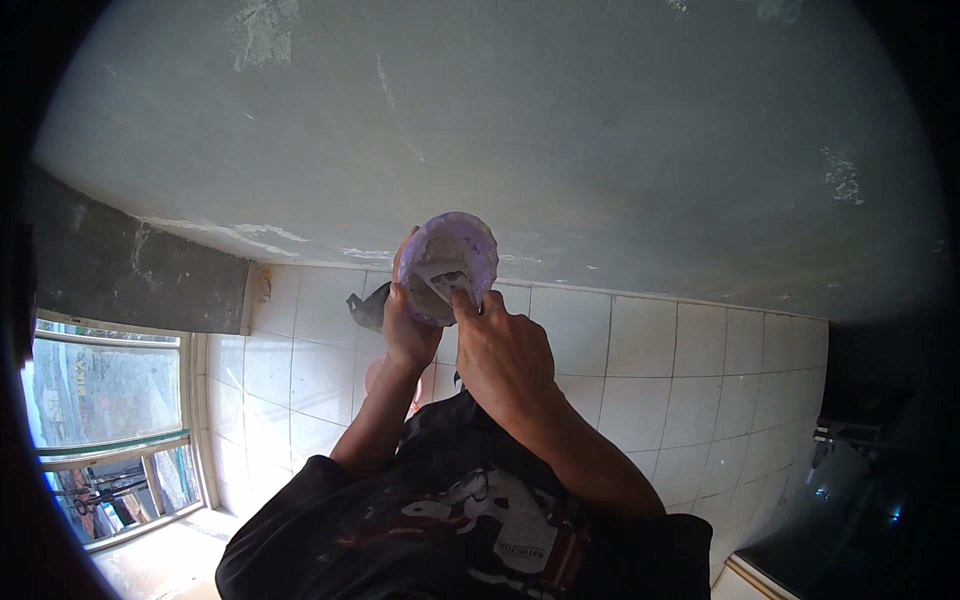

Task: Apply wall putty to repair cracks on a concrete wall using a scraper.

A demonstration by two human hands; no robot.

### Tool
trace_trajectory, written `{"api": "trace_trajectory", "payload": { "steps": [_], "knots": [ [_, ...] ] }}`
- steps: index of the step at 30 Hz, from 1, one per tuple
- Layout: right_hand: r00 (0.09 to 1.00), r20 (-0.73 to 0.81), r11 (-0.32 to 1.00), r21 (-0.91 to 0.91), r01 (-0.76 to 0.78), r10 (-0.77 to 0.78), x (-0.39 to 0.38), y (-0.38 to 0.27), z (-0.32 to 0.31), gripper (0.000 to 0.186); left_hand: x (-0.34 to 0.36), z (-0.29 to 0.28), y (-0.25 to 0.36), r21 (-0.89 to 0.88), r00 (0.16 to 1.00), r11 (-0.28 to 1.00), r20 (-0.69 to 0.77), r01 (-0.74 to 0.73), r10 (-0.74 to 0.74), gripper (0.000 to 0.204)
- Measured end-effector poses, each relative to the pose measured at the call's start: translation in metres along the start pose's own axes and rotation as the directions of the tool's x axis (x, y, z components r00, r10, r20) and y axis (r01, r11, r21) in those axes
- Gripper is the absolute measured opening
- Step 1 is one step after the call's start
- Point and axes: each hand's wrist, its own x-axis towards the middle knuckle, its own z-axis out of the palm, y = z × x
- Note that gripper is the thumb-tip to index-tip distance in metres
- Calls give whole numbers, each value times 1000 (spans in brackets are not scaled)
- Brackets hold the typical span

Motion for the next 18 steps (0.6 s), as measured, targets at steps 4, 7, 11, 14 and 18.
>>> {"api": "trace_trajectory", "payload": {
  "steps": [4,7,11,14,18],
  "knots": [
    [995,84,998,-32,62,-59,4,4,-3,40,5,-12,3,84,996,996,84,24,-31,98],
    [994,64,996,-14,92,-91,4,11,-7,31,4,-14,4,85,992,995,113,54,-64,97],
    [963,-53,942,200,269,-264,9,48,-12,30,1,-39,-6,-5,992,993,42,120,-120,96],
    [896,433,578,757,-304,-96,15,66,-26,31,5,-49,-12,-143,993,983,23,116,-114,79],
    [893,383,-6,918,-395,-238,9,99,2,33,15,-29,-8,-281,982,941,19,188,-190,74]
  ]
}}
